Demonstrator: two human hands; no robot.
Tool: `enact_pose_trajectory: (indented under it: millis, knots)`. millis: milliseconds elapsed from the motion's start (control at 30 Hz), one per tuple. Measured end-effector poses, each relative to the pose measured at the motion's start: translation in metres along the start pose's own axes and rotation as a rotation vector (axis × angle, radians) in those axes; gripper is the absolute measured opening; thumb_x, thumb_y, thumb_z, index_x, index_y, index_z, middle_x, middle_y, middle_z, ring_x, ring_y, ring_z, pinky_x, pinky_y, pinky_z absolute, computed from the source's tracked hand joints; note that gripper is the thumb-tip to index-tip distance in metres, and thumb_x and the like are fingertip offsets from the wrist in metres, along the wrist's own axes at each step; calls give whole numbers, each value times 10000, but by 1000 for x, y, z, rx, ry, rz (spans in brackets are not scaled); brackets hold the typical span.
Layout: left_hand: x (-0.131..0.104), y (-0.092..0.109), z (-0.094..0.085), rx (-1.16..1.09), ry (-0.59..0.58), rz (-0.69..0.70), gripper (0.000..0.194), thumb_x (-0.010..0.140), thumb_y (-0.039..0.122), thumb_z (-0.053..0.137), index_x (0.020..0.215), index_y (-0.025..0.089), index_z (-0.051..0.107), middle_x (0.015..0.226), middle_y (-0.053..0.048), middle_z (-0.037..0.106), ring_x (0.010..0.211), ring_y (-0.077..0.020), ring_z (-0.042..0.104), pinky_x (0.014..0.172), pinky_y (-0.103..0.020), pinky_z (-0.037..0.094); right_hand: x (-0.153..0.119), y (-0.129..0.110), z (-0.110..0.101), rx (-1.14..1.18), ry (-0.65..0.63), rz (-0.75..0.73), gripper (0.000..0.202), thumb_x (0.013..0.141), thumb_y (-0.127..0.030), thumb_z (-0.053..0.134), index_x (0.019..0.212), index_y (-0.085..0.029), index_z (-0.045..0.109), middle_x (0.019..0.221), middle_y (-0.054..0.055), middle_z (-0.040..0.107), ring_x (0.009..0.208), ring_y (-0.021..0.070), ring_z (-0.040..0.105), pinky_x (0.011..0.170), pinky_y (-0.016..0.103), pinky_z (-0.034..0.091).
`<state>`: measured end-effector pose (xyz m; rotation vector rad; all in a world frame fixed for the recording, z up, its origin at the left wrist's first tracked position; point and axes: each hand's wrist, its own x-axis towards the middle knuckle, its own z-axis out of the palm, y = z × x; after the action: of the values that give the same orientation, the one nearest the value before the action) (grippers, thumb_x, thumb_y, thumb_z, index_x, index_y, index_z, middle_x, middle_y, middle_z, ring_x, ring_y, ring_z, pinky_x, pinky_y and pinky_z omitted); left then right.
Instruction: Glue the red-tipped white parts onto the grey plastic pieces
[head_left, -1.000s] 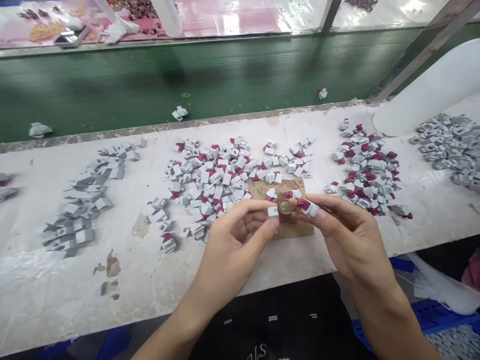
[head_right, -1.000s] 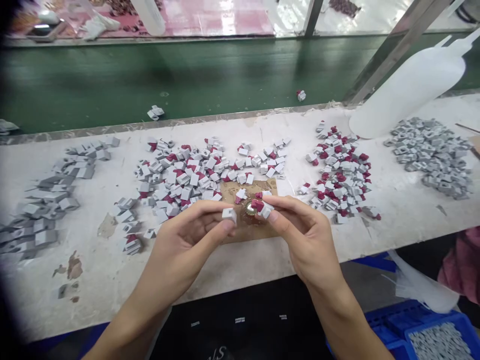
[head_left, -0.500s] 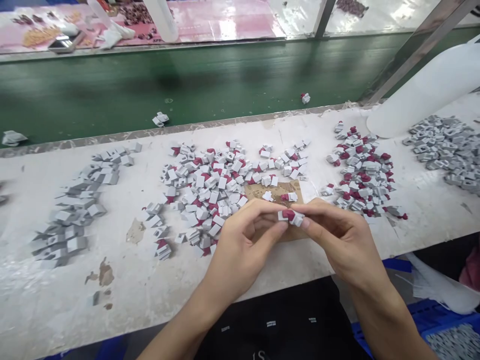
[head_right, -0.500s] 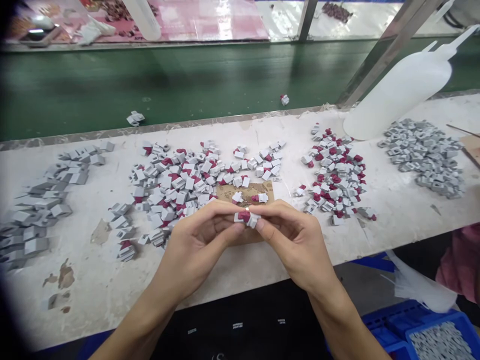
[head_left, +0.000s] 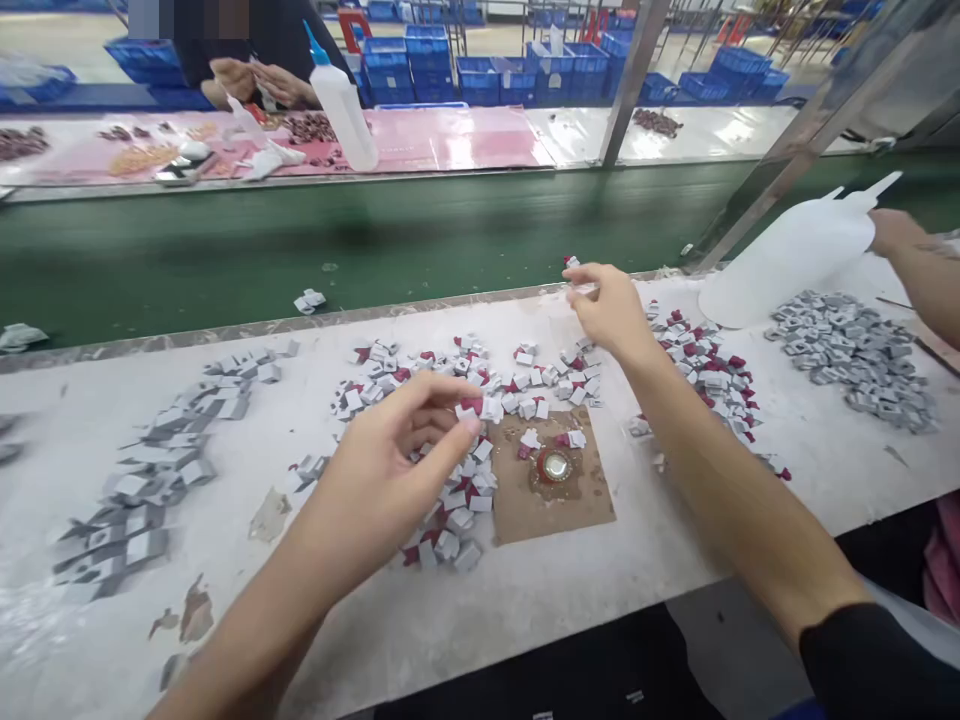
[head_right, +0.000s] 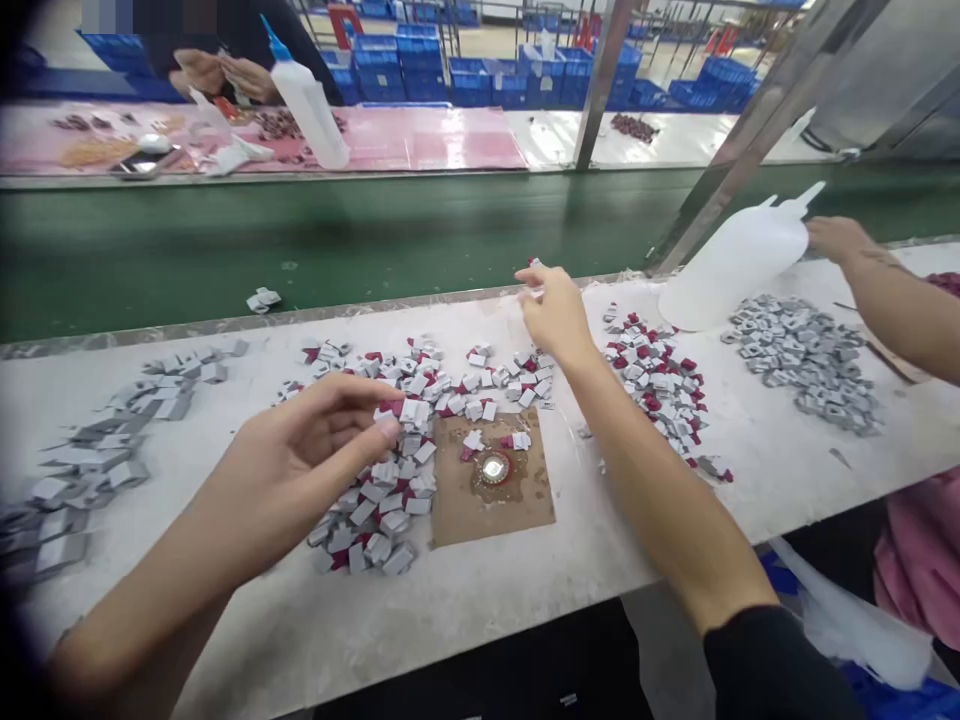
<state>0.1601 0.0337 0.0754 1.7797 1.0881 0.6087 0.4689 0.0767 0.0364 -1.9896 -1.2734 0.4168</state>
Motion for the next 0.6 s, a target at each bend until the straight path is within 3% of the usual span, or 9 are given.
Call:
enact_pose_trajectory:
  millis: [67, 133, 267, 367, 467, 533, 600]
  knots:
    - [14, 3, -3, -3, 6, -3, 192, 1028, 423, 795, 1139, 267, 807, 1054, -66, 820, 969, -264, 805, 798, -368, 686, 48, 3, 13, -60, 67, 44, 356, 1096, -144, 722, 1437, -167, 822, 1583, 208, 729, 1395, 370, 741, 1265, 597, 580]
    - [34, 6, 0, -2, -5, -5, 170, 1010, 363, 797, 1134, 246, 802, 1067, -77, 836, 990, -276, 810, 861, -409, 688, 82, 5, 24, -105, 83, 89, 367, 1121, -282, 802, 1473, -180, 777, 1598, 187, 710, 1413, 370, 729, 1223, 612, 613]
    - [95, 9, 12, 52, 27, -48, 144, 1001, 151, 770, 1131, 197, 811, 1182, -111, 855, 999, -254, 814, 928, -417, 671, 104, 0, 36, -124, 24, 119, 453, 1145, -453, 819, 1523, -222, 726, 1555, 126, 733, 1309, 315, 775, 1088, 554, 696]
    - [156, 3, 21, 76, 77, -110, 190, 1021, 80, 754, 1184, 158, 812, 1285, -146, 838, 1009, -245, 813, 912, -397, 674, 85, -6, 29, -72, -45, 68, 352, 1119, -386, 848, 1399, -183, 780, 1392, 137, 800, 1211, 297, 804, 1061, 506, 699]
    - [210, -7, 27, 90, 92, -170, 250, 1097, 234, 798, 1336, 161, 786, 1382, -143, 802, 1145, -271, 805, 1001, -448, 700, 36, -12, 12, 20, -134, 20, 349, 1009, -308, 924, 1289, -147, 792, 1043, 115, 837, 939, 280, 847, 912, 449, 717]
    - [232, -10, 30, 101, 69, -211, 399, 1120, 388, 815, 1452, 177, 746, 1462, -146, 767, 1236, -299, 790, 1050, -513, 707, -8, -11, -3, 94, -207, 2, 432, 963, -425, 949, 1263, -159, 788, 990, 109, 834, 810, 280, 855, 772, 434, 720]
    - [243, -10, 30, 126, 38, -250, 479, 1118, 447, 819, 1505, 181, 723, 1505, -155, 747, 1278, -318, 781, 1071, -544, 704, -54, -2, -18, 155, -253, -13, 501, 885, -629, 961, 1095, -196, 824, 1083, 170, 855, 843, 336, 884, 736, 468, 731]
